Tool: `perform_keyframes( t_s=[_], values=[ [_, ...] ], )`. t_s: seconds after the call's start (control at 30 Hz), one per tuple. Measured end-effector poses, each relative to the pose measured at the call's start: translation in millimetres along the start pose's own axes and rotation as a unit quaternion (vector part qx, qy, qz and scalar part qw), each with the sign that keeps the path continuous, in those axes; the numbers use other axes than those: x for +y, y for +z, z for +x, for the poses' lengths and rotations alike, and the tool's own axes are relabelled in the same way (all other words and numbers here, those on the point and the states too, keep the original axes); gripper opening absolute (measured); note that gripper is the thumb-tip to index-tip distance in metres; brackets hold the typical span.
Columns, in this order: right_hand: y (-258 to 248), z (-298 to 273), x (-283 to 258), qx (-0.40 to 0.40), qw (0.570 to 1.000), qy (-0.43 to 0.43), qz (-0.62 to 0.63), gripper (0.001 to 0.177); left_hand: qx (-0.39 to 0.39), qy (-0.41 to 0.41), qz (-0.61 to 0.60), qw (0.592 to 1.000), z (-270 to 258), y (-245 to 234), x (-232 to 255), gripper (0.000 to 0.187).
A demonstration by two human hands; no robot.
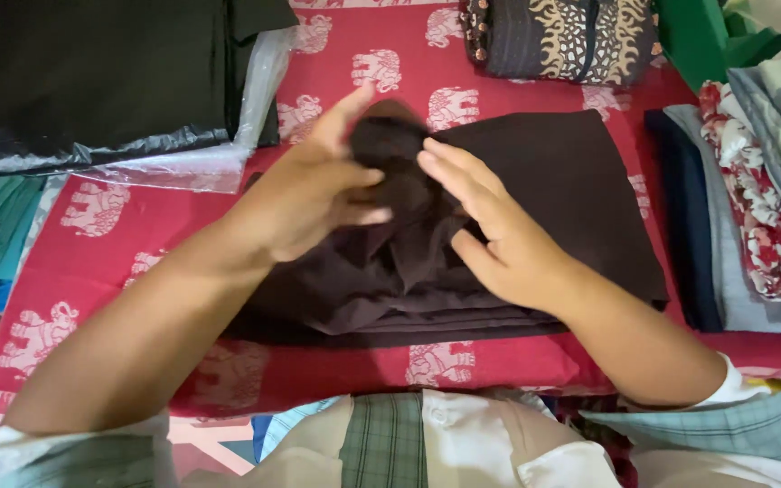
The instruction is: Folding a pair of dark brown pants on a table with a patterned red cloth.
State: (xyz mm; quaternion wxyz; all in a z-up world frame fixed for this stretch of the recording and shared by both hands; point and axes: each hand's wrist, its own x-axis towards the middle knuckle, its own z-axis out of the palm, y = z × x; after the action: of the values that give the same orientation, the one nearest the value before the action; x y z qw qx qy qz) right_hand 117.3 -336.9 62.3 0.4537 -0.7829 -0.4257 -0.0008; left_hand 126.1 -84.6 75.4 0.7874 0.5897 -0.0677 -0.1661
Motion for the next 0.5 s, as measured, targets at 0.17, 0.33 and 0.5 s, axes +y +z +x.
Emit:
perform_keyframes(
  t_s=[0.17,0.33,0.5],
  values=[
    [-29,-12,23,0.105,0.994,0.014,-0.041,0.064,-0.148,-0.012,-0.134,0.980,37,38,9,0.095],
    [-69,-26,62,0.289,0.951,0.040,0.104,0.052,-0.157,0.153,0.153,0.964,74,53,9,0.068],
    [-133,-41,82,0.399,0.861,0.051,0.310,0.015,-0.144,0.244,0.396,0.873,89,51,-15,0.049]
  ],
)
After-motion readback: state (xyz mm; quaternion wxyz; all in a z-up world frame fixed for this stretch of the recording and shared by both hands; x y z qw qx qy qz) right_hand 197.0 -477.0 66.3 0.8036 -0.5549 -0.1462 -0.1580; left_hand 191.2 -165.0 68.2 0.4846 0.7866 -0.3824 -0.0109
